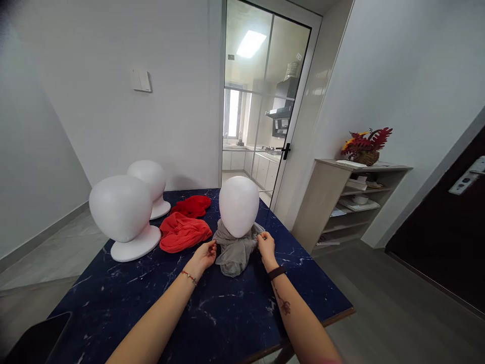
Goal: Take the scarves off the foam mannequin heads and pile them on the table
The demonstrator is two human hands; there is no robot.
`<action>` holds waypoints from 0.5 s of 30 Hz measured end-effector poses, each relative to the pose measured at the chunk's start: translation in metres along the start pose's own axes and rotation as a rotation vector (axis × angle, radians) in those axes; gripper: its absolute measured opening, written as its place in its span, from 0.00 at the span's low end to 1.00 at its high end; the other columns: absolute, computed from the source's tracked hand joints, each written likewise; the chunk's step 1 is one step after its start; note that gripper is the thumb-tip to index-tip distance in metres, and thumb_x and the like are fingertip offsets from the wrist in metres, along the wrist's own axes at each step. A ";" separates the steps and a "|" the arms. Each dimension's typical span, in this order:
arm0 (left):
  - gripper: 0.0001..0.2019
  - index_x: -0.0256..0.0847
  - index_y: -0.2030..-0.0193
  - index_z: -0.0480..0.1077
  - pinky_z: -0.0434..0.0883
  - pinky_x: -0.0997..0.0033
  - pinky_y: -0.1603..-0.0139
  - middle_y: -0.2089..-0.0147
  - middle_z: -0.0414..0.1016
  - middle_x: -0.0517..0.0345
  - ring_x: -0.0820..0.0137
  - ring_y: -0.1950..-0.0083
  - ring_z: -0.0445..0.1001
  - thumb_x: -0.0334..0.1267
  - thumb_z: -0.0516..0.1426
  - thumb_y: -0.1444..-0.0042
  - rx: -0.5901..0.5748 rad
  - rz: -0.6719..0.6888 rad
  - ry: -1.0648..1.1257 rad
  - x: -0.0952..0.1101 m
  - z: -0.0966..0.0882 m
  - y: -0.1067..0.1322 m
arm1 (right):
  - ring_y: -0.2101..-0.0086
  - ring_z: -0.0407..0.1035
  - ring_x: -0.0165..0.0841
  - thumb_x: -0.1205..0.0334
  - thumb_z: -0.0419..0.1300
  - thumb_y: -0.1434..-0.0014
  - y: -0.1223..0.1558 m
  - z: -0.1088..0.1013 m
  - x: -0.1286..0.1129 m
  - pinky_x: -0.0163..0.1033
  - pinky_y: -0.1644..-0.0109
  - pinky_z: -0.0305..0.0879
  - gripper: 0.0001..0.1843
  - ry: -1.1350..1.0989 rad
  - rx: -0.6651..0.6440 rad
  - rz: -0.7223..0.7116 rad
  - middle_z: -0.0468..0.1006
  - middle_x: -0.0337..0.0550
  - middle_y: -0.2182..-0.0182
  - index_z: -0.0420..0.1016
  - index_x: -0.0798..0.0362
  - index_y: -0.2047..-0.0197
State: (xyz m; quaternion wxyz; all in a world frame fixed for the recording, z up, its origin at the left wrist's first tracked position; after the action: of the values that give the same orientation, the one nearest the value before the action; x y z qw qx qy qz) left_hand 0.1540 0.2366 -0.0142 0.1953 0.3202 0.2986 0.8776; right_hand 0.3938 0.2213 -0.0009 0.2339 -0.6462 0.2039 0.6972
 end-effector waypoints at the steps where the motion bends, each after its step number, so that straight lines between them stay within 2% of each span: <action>1: 0.14 0.36 0.51 0.67 0.74 0.67 0.63 0.55 0.72 0.53 0.72 0.61 0.73 0.41 0.55 0.40 0.009 -0.002 0.009 0.002 -0.001 0.000 | 0.80 0.51 0.24 0.61 0.56 0.64 -0.003 -0.001 0.003 0.29 0.77 0.51 0.10 -0.025 0.000 0.026 0.57 0.29 0.83 0.55 0.51 0.79; 6: 0.05 0.37 0.60 0.68 0.71 0.74 0.70 0.65 0.71 0.57 0.75 0.69 0.71 0.31 0.52 0.39 0.041 -0.025 0.030 0.010 -0.001 0.002 | 0.82 0.55 0.23 0.63 0.58 0.65 -0.016 -0.005 0.015 0.30 0.78 0.57 0.13 -0.135 -0.025 0.135 0.58 0.28 0.84 0.54 0.51 0.79; 9: 0.07 0.39 0.64 0.68 0.72 0.71 0.67 0.68 0.71 0.55 0.72 0.69 0.73 0.28 0.49 0.40 0.023 -0.038 0.029 0.015 0.000 0.004 | 0.82 0.56 0.23 0.65 0.59 0.65 -0.027 -0.008 0.016 0.30 0.79 0.57 0.14 -0.190 -0.048 0.162 0.59 0.28 0.84 0.54 0.51 0.79; 13: 0.11 0.40 0.63 0.68 0.72 0.70 0.65 0.69 0.72 0.57 0.72 0.70 0.73 0.25 0.46 0.40 0.009 0.001 0.031 0.029 -0.001 0.006 | 0.83 0.55 0.22 0.68 0.61 0.63 -0.042 -0.020 0.008 0.28 0.80 0.55 0.15 -0.253 -0.026 0.145 0.59 0.27 0.85 0.54 0.51 0.78; 15: 0.11 0.39 0.62 0.67 0.72 0.71 0.66 0.70 0.71 0.57 0.72 0.71 0.73 0.25 0.45 0.40 0.003 0.022 0.024 0.035 -0.001 0.007 | 0.81 0.59 0.23 0.68 0.61 0.61 -0.048 -0.026 0.001 0.28 0.77 0.58 0.15 -0.284 -0.013 0.131 0.62 0.28 0.83 0.56 0.51 0.76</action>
State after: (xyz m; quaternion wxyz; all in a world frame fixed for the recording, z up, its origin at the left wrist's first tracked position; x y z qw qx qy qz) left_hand 0.1274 0.2496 0.0053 0.1814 0.3132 0.2988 0.8830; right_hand 0.4426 0.2452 -0.0033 0.2104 -0.5280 0.2060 0.7965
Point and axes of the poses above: each hand's wrist, its own y-axis away from the middle knuckle, its own z-axis out of the palm, x = y × z, the point moved 5 cm from there along -y, towards the middle knuckle
